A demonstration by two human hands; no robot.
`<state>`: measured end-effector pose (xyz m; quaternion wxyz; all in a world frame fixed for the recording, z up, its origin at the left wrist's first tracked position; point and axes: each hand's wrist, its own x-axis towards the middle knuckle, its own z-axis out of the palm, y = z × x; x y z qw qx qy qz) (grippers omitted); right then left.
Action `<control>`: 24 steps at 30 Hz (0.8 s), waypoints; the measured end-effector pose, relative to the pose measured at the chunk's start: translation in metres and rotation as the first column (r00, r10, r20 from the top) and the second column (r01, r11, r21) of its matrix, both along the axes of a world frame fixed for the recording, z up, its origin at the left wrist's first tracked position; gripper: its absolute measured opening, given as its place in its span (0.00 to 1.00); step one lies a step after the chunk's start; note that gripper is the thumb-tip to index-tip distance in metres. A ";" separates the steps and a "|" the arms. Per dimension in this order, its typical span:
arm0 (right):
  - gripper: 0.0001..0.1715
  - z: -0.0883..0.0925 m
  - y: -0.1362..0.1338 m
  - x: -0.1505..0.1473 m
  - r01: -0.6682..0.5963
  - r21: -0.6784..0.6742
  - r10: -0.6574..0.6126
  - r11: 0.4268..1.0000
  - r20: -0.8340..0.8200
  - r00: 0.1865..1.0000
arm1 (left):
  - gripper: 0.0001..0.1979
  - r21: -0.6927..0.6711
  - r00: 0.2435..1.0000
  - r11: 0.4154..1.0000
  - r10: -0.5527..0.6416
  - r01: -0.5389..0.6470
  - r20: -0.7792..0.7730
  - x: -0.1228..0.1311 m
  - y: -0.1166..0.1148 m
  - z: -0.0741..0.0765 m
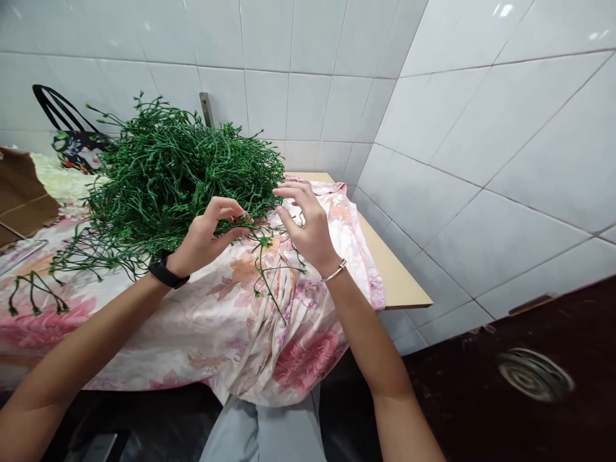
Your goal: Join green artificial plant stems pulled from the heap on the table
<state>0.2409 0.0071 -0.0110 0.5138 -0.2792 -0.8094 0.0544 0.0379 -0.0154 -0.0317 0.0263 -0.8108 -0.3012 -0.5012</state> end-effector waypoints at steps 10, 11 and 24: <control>0.11 -0.001 -0.008 -0.004 -0.136 0.018 0.131 0.991 0.156 0.979 | 0.12 0.055 0.997 0.996 -0.074 0.076 -0.033 -0.001 0.004 -0.005; 0.10 -0.001 -0.008 -0.005 -0.122 0.022 0.117 0.992 0.147 0.982 | 0.13 0.085 0.997 0.994 -0.069 0.072 -0.037 0.000 0.004 -0.004; 0.06 -0.002 -0.010 -0.007 -0.127 0.122 0.113 0.984 0.116 0.987 | 0.14 0.120 0.990 0.993 0.033 -0.017 -0.135 0.000 0.002 0.000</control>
